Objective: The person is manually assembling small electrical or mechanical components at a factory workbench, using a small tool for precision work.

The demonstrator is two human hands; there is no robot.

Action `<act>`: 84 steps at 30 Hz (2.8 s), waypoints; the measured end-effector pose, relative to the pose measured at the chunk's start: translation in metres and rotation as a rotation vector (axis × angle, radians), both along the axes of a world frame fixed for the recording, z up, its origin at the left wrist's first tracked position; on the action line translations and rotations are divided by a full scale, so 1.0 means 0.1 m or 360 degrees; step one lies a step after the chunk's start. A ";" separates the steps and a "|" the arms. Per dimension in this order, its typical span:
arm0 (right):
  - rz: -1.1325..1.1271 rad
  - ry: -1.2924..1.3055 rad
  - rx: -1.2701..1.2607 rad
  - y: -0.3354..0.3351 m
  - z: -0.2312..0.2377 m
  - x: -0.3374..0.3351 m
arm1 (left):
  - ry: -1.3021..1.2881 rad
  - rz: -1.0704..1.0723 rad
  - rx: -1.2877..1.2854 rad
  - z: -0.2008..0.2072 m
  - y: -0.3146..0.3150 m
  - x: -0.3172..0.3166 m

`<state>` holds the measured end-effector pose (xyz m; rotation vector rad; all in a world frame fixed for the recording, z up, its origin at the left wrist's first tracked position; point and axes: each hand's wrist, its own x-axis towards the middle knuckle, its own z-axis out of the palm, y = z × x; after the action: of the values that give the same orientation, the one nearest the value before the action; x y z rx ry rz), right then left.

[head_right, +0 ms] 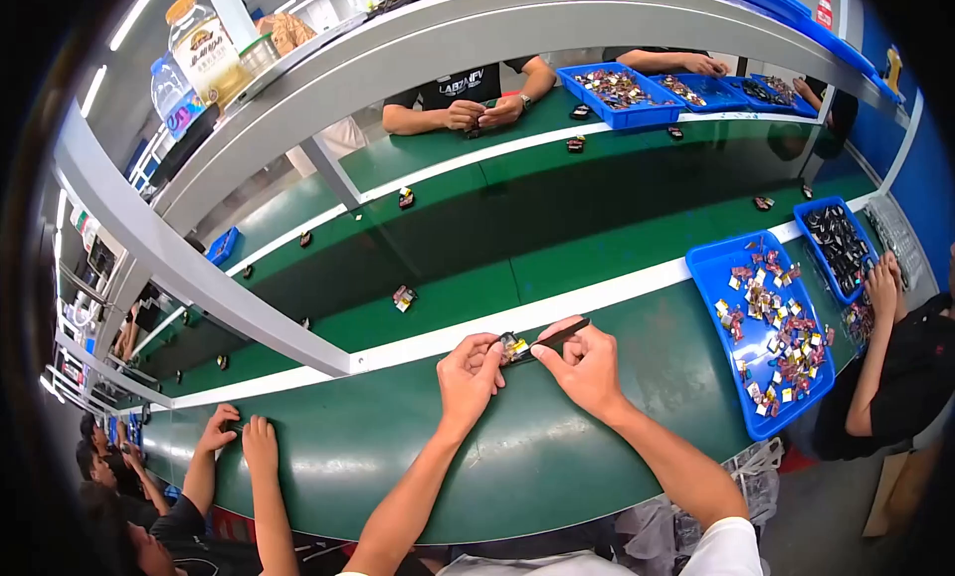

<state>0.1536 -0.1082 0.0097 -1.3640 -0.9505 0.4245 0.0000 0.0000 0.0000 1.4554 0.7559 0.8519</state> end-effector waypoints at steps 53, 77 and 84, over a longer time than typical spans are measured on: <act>0.0096 0.0670 -0.0191 -0.02 0.02 -0.12 | -0.0005 0.0015 0.0537 -0.02 -0.09 -0.08; -0.0024 -0.0158 0.0084 -0.04 -0.05 -0.20 | -0.0196 -0.0412 -0.0269 -0.03 0.09 -0.17; 0.0002 -0.0104 0.0062 -0.04 -0.03 -0.22 | -0.0166 -0.0417 -0.0288 -0.04 0.09 -0.19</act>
<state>0.1314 -0.1127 0.0063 -1.3487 -1.0082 0.3626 -0.0192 0.0094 -0.0036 1.3039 0.5351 0.6365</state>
